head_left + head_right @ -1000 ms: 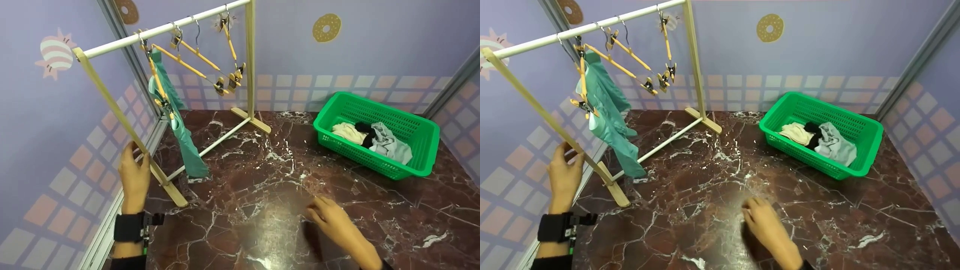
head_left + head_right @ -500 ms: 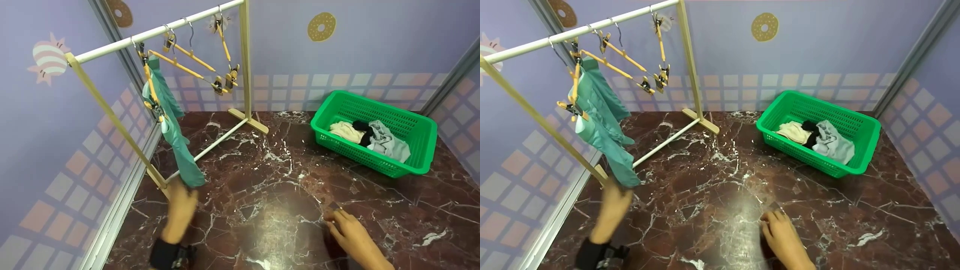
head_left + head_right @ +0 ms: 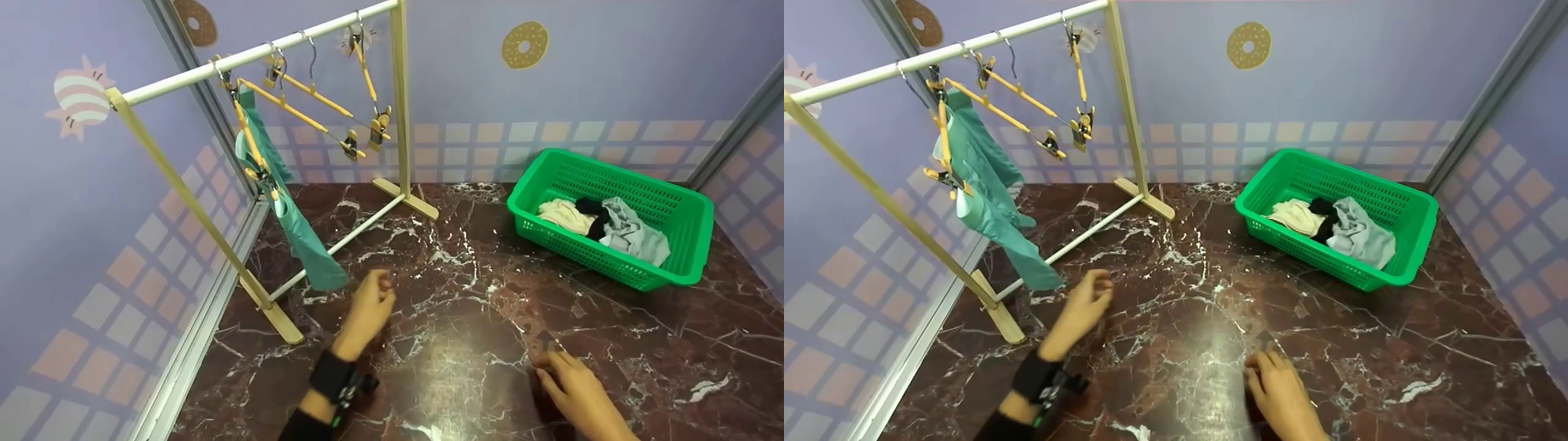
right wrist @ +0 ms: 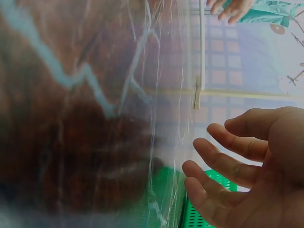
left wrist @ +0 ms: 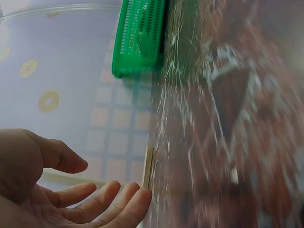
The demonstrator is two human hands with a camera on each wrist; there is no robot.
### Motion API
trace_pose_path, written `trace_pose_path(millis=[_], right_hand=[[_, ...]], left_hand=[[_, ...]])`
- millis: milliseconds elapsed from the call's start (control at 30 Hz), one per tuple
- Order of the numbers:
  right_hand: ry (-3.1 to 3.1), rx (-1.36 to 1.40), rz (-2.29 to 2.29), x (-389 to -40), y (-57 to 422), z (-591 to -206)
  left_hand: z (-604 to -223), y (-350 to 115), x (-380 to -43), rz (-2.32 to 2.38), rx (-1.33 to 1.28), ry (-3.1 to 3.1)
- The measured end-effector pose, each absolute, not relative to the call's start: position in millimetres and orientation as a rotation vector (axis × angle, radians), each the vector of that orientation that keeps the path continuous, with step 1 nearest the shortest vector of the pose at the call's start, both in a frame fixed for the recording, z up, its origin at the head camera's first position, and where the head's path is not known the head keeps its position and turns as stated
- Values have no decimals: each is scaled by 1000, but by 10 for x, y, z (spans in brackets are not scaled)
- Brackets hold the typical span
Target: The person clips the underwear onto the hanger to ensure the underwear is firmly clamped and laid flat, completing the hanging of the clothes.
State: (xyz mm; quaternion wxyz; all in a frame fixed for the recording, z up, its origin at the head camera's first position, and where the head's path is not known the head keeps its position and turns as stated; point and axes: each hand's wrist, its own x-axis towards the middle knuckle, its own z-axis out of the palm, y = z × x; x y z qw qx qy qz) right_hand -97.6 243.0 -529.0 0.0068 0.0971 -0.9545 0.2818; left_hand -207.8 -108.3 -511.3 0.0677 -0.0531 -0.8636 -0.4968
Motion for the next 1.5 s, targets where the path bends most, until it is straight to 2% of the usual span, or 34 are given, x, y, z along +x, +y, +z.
trace_pose_path(millis=[500, 800, 1067, 1233, 1500], right_hand=[[-3020, 229, 875, -914, 2507, -5322], [-2978, 253, 846, -935, 2517, -5348], [-2920, 287, 769, -988, 2568, -5356], [-2853, 395, 671, -1211, 2581, -5305], [-2889, 494, 536, -1876, 2696, -5000]], left_hand=[[-5247, -54, -2685, -1501, -366, -2710], [-5228, 515, -2863, -1348, -468, -2840], [-5115, 818, -3025, -1193, -480, -2893], [-5016, 898, -3099, -1160, -488, -2938], [-4902, 948, -3222, -1126, -526, -2953]])
